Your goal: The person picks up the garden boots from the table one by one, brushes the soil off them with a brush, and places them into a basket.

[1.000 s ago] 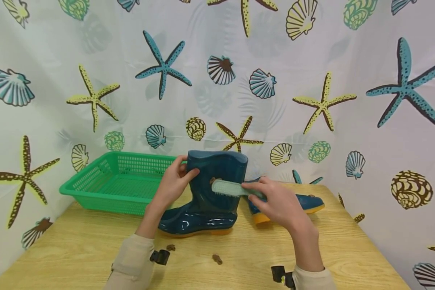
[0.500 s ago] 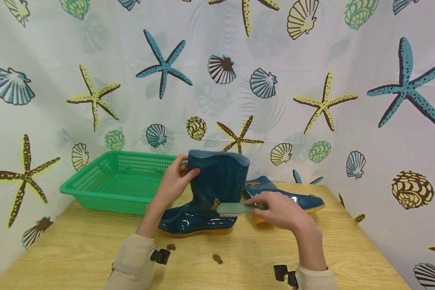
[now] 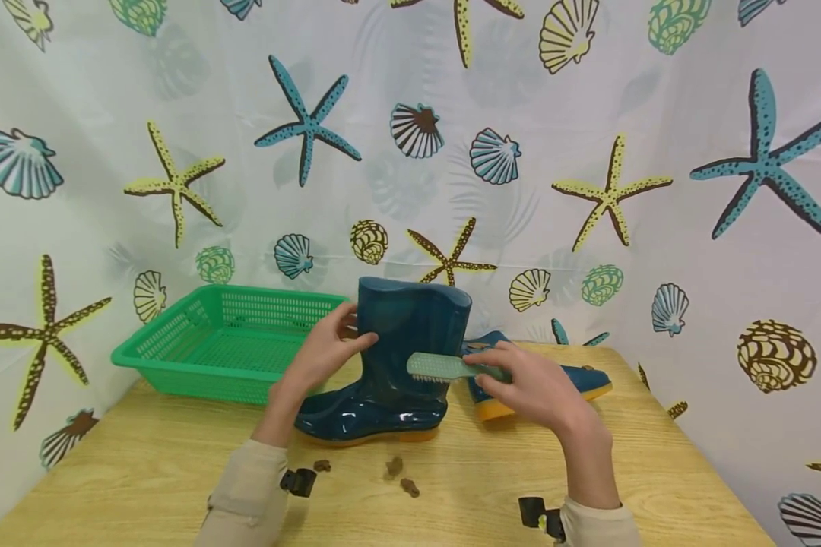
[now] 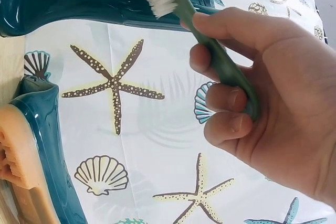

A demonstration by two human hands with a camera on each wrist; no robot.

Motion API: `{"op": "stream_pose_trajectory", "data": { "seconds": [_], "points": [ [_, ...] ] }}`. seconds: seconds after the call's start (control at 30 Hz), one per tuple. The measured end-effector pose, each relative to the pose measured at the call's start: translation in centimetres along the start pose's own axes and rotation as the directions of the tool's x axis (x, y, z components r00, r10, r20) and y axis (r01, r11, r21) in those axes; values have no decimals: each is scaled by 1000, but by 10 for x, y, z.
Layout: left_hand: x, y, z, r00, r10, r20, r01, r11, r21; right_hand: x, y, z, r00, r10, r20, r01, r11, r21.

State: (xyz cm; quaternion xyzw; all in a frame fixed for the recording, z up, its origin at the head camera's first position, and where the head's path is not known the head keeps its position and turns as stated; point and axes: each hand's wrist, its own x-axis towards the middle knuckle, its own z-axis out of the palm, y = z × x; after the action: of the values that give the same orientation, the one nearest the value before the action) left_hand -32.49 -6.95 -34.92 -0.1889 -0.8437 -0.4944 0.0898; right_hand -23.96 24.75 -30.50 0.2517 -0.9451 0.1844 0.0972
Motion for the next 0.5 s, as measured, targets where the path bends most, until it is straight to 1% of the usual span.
{"op": "stream_pose_trajectory", "data": {
  "seconds": [0.1,0.17,0.27,0.33,0.37,0.43,0.5],
  "points": [
    [-2,-5,-5,997,-38,72,34,998,53,2,0,2,999,-22,-42,21,999,-31],
    [-3,-8,-7,989,-62,132,48,994,103,3,1,2,998,-27,-57,24,999,-48],
    [-3,-13,-8,970,-94,223,49,979,199,3,1,3,998,-26,-63,22,998,-59],
    [-2,-16,-6,957,-112,267,42,966,256,3,2,2,998,-22,-66,19,998,-55],
    [-2,-18,-5,951,-122,283,41,960,278,3,2,2,997,-23,-69,20,998,-52],
    [-1,-21,-2,945,-133,299,39,953,301,2,2,2,997,-23,-75,19,999,-51],
    [0,-22,-1,946,-135,295,38,949,312,2,1,1,996,-27,-80,23,999,-47]
  ]
}}
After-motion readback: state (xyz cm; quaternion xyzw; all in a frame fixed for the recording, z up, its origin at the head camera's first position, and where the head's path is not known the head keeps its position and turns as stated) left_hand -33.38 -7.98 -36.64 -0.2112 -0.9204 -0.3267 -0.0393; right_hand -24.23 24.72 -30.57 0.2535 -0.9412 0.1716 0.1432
